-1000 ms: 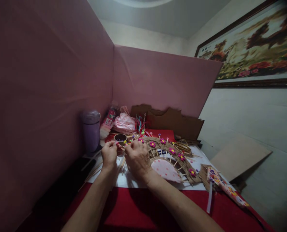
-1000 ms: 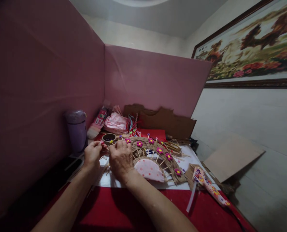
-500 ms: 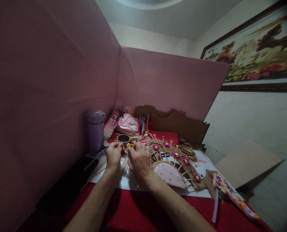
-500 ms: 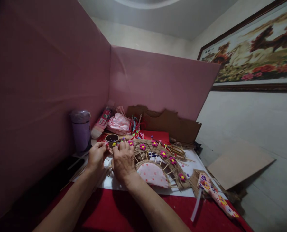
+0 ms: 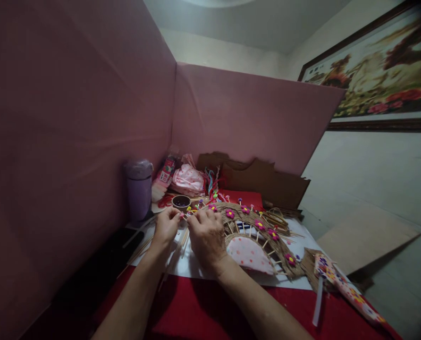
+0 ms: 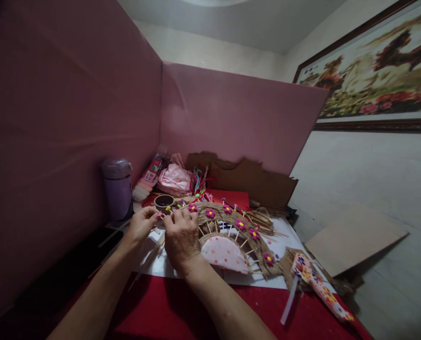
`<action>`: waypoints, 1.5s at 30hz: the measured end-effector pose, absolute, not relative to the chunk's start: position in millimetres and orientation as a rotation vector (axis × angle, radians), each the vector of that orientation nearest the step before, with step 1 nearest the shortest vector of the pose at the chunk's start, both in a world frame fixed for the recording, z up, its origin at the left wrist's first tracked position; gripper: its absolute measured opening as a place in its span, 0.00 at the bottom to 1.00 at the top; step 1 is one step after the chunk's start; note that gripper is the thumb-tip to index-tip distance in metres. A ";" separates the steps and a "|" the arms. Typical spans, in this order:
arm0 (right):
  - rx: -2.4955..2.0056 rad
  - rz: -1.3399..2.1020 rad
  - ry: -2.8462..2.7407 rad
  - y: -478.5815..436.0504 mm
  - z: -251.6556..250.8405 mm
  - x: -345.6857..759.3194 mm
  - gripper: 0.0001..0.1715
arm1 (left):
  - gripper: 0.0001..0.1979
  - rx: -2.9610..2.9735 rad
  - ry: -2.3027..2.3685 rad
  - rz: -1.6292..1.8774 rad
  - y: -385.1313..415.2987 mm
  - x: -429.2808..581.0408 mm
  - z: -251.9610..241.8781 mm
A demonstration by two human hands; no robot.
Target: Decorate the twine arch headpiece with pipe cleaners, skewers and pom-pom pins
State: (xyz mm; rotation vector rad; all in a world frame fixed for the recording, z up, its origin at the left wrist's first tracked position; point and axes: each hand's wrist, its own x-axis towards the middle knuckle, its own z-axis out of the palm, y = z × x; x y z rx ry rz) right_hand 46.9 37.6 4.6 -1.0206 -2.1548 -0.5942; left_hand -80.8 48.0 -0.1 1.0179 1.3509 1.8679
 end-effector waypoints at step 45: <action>-1.026 -0.565 -2.147 39.8 1.4 49.0 0.07 | 0.07 1.219 1.753 1.897 40.3 -74.8 -0.4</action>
